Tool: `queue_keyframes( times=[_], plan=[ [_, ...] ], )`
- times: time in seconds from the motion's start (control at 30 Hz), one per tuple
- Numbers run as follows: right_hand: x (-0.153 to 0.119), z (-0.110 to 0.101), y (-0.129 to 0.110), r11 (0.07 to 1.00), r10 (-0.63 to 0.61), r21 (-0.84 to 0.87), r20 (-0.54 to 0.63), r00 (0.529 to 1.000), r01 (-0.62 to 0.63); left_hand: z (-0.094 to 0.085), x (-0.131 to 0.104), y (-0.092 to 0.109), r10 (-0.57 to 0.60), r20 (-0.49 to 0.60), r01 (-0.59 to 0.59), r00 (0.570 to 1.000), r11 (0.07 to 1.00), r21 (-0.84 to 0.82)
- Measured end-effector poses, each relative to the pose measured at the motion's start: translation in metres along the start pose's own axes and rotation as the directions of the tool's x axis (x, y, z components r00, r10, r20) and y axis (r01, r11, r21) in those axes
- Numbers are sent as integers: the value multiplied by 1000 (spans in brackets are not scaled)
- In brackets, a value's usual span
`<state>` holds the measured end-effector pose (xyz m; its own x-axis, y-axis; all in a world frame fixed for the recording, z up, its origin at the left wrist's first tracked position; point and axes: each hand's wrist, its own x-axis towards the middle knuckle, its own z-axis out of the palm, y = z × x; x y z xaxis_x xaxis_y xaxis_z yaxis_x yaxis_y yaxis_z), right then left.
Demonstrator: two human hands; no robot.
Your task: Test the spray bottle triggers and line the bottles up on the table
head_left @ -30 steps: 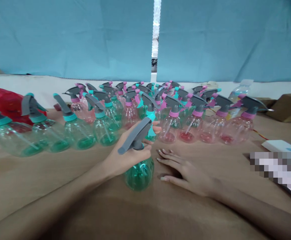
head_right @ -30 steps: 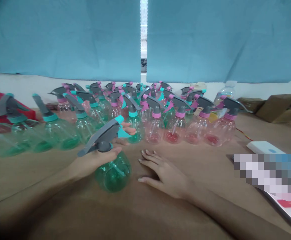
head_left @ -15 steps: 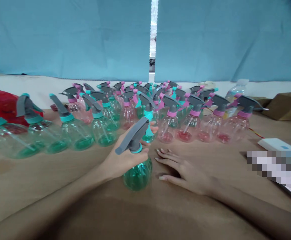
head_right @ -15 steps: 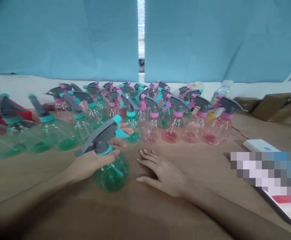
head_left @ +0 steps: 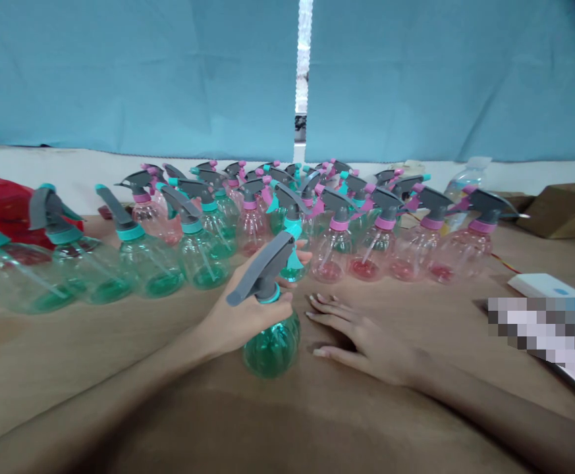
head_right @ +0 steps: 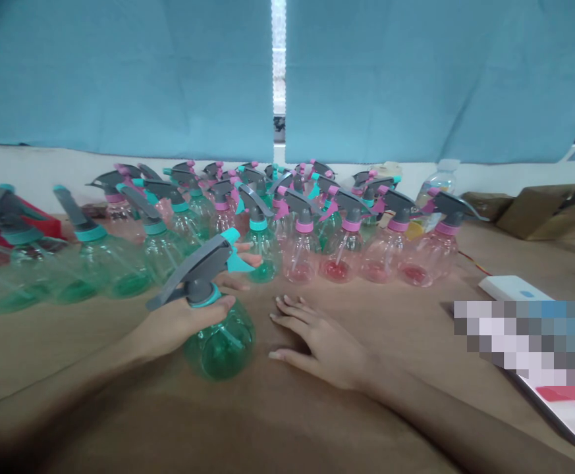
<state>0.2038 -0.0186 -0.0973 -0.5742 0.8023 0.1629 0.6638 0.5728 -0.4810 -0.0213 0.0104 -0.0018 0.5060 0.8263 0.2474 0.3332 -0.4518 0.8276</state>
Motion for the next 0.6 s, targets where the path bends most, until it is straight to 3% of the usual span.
queue_keyframes(
  times=[0.5,0.6],
  plan=[
    [1,-4,-2,1000,-5,-6,9,1000,6,2,5,13,91,-94,-78,991,989,127],
    [1,-4,-3,1000,-7,9,-4,1000,7,2,4,14,53,-81,-43,995,992,120]
  ],
)
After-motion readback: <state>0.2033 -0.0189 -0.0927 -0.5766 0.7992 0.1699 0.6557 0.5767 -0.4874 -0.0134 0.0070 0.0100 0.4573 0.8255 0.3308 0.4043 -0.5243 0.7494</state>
